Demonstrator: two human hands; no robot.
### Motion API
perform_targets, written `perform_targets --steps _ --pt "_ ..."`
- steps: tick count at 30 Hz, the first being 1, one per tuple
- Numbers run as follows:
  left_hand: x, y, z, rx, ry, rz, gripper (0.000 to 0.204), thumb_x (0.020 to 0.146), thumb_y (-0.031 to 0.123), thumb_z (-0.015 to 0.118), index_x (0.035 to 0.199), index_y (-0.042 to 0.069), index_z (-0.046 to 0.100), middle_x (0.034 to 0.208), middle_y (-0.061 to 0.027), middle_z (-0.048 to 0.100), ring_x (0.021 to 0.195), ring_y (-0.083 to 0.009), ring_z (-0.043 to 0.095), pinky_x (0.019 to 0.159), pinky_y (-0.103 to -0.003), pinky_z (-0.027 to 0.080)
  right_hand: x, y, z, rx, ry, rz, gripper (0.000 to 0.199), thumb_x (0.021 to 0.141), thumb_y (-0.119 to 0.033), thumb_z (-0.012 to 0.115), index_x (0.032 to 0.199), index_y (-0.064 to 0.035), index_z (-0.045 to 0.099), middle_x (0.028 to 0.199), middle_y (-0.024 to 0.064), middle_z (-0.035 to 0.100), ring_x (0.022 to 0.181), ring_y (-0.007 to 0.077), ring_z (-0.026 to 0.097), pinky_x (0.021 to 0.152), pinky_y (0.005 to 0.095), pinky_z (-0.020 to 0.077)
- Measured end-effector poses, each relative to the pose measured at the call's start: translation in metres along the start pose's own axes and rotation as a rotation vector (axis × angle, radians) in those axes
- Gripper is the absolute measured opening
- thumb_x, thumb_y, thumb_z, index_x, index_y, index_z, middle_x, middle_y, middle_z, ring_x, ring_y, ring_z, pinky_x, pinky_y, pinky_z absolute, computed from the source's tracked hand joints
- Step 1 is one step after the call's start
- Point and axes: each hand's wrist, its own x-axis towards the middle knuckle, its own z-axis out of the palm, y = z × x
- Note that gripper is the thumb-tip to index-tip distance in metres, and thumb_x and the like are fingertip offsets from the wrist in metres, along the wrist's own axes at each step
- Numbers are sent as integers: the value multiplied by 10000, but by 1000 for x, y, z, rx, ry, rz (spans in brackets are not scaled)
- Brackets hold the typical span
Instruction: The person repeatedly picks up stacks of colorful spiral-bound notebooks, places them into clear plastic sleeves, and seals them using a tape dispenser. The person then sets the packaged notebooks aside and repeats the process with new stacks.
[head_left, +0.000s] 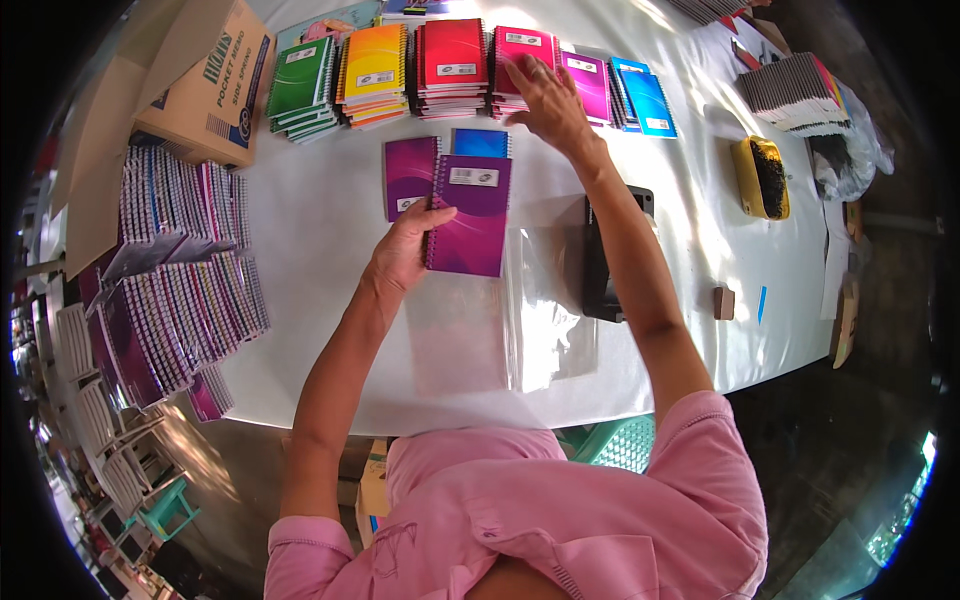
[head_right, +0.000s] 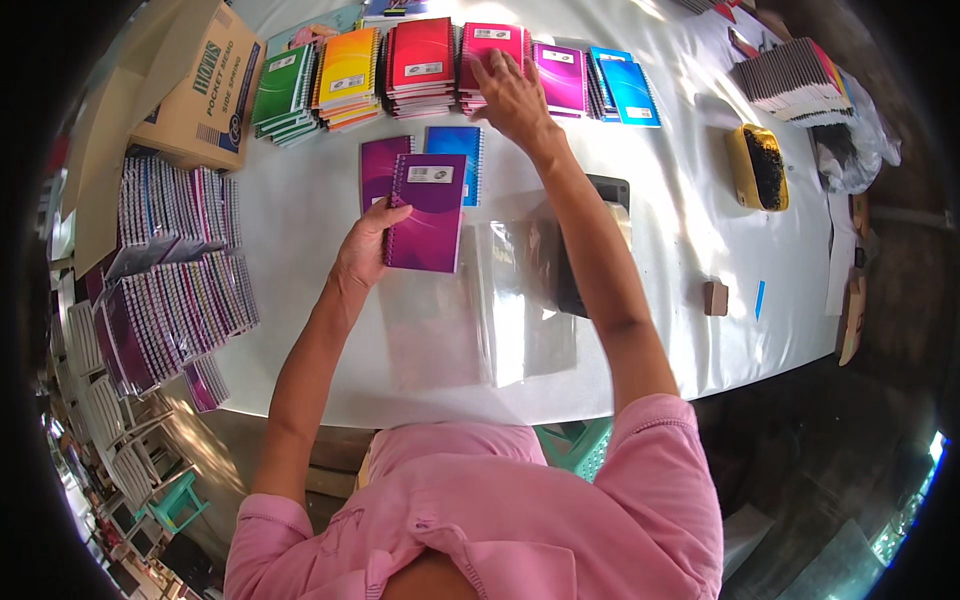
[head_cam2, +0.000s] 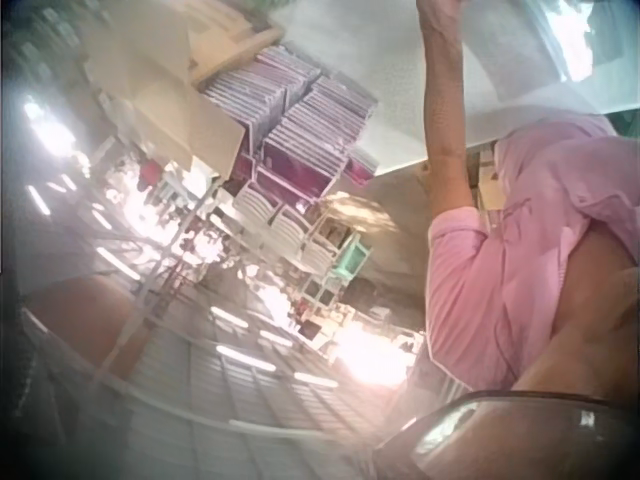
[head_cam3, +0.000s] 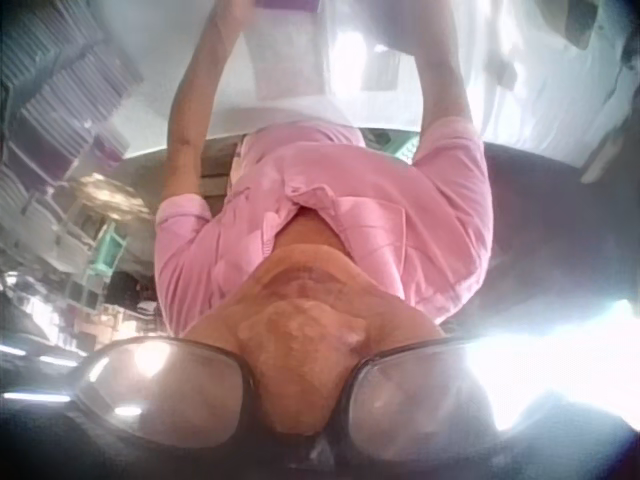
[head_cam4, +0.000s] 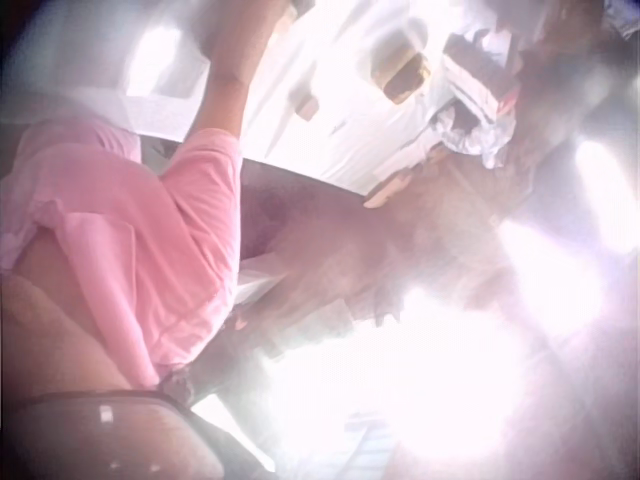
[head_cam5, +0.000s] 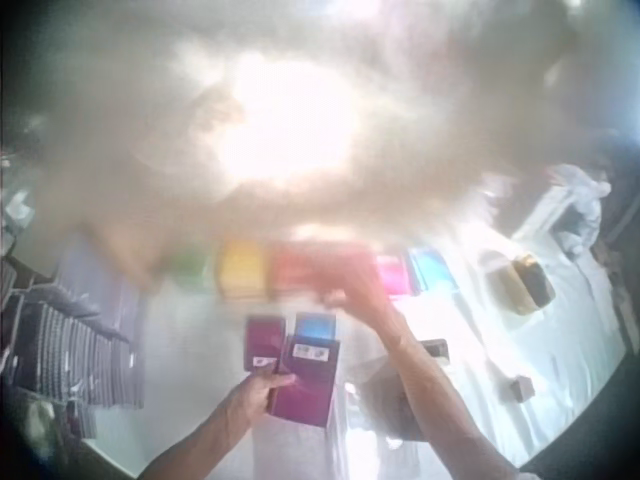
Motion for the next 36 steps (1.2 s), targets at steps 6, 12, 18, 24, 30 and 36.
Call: perform_targets --steps 6,12,18,24,30,36 --pt "-10 13 -21 -62 -22 18 658 896 416 605 1366 2 402 1268 -200 562 1159 -326 579 957 -446 501 4 32 -35 345 -38 -3 429 778 88 540 1119 -127 687 1118 85 687 1119 261 606 1004 368 453" --pt "-5 19 -44 -142 -198 62 947 825 715 387 1460 26 248 1397 -206 449 1223 -421 505 985 -499 475 57 -25 -130 1270 -401 -528 300 748 134 576 915 -62 729 1013 78 700 1000 272 623 925 356 481" --pt "-21 35 -56 -98 25 151 715 862 422 669 1386 31 377 1347 -162 505 1166 -293 571 975 -456 492 72 -64 -38 1275 -373 -339 279 761 51 645 1012 -54 705 1189 119 643 1178 290 550 1017 388 437" --pt "-44 46 -55 -217 -24 295 588 848 259 708 1325 33 450 1205 -109 603 1077 -244 619 900 -410 533 44 -65 42 243 45 -33 386 836 16 599 1187 -141 637 1312 113 573 1274 284 493 1101 415 365" --pt "-44 48 -68 -82 137 194 604 862 326 681 1335 32 448 1231 -107 584 1103 -211 599 907 -376 527 51 -44 16 290 49 -156 346 824 12 617 1138 -119 677 1201 97 646 1086 274 631 954 382 505" --pt "-46 51 -93 -143 129 156 877 826 723 436 1374 39 416 1288 -111 558 1179 -209 553 964 -388 492 103 -83 -96 1318 -312 -487 352 817 132 519 1034 -62 717 1111 114 686 1140 288 592 1030 390 422"
